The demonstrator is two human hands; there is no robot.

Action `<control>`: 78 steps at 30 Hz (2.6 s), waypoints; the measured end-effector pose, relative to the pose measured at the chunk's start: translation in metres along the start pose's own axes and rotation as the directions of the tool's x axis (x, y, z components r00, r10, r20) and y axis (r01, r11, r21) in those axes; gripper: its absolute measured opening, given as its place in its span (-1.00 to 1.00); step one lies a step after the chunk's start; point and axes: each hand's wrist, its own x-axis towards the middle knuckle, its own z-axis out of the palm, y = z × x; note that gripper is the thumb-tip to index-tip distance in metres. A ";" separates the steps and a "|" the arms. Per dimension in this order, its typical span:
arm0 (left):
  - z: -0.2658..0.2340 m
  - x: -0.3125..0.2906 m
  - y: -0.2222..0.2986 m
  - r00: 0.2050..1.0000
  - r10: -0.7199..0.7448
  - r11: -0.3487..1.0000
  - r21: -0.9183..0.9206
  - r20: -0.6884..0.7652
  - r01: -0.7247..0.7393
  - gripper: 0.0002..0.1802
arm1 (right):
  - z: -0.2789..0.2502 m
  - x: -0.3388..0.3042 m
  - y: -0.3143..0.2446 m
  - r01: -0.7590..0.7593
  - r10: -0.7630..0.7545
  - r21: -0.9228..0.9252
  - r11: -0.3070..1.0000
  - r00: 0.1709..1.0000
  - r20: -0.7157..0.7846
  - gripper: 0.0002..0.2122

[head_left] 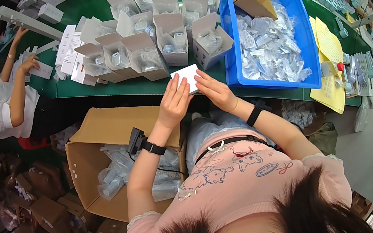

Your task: The person packs items by hand, retrieving a bubble-wrapped object from a large box, placing it into a white box, and adding a small plastic packet from a blue bin. They then fold the box closed and place it onto a green table.

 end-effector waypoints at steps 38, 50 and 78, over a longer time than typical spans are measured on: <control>0.005 0.032 0.016 0.996 0.065 0.985 0.156 0.065 -0.075 -0.70 | 0.008 -0.003 0.004 -0.402 0.378 0.261 0.878 0.916 0.137 -0.35; 0.005 0.042 0.010 0.979 0.172 0.959 0.208 0.111 -0.192 -0.68 | 0.005 -0.001 0.005 -0.405 0.385 0.248 0.880 0.914 0.124 -0.35; 0.000 0.016 -0.011 0.982 -0.004 0.999 -0.043 0.189 0.012 -0.59 | -0.024 0.018 0.013 0.042 -0.028 -0.058 0.997 0.975 0.221 -0.74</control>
